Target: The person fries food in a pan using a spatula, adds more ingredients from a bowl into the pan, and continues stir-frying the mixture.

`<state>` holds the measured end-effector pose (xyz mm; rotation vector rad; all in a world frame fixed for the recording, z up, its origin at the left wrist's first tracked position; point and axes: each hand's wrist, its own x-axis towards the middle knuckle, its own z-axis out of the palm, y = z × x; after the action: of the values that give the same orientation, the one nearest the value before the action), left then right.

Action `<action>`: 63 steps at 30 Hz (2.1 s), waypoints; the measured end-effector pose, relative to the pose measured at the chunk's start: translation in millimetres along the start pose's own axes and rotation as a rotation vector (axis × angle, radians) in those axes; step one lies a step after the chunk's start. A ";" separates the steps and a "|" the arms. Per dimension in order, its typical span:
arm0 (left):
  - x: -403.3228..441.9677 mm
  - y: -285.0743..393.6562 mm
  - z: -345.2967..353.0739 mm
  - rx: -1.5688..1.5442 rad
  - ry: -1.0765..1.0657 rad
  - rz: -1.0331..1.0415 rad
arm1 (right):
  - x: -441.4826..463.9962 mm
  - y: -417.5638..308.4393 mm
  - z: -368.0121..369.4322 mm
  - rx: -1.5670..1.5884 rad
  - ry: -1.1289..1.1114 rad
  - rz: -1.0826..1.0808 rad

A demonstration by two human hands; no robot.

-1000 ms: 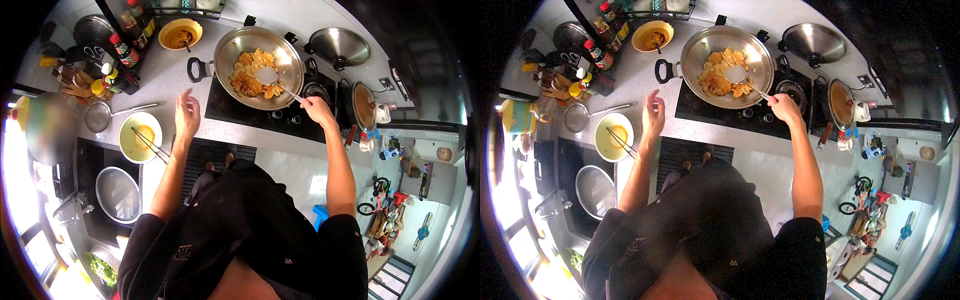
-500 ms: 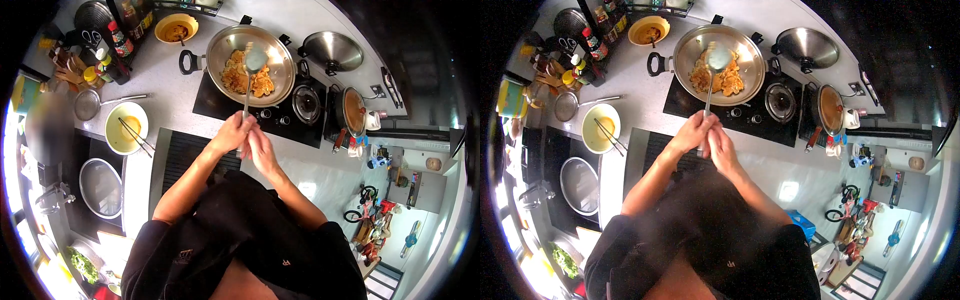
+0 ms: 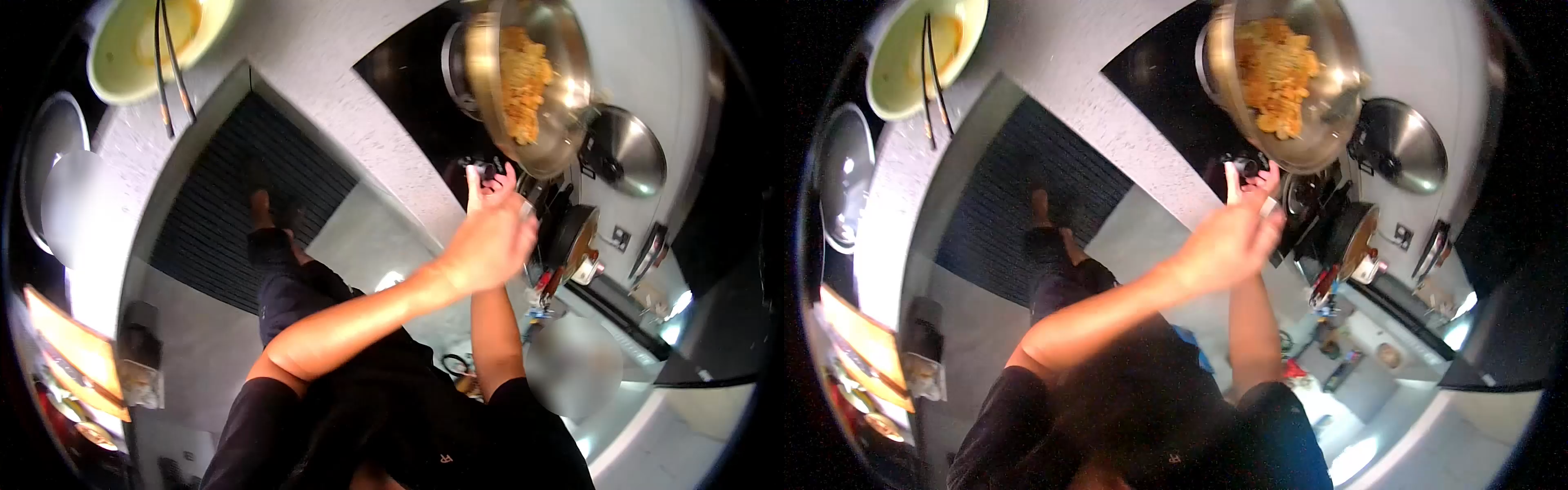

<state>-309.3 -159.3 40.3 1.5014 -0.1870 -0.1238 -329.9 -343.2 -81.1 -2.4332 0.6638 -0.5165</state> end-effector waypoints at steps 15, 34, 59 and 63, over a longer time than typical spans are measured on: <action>-31.7 -21.9 27.8 -0.254 -0.074 0.124 | -1.2 29.1 35.7 0.128 0.150 -0.021; -23.4 -21.8 15.1 -0.371 0.010 0.018 | -1.2 27.6 36.4 0.099 0.168 -0.032; -16.1 -23.5 16.4 -0.391 -0.179 -0.106 | -6.3 30.6 37.6 0.090 0.195 -0.071; -14.0 -21.3 8.4 -0.399 -0.189 -0.144 | -6.5 31.4 35.4 0.097 0.181 -0.054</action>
<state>-324.0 -166.2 18.9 1.1032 -0.1932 -0.3967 -328.5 -347.6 -128.6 -2.3368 0.6328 -0.7792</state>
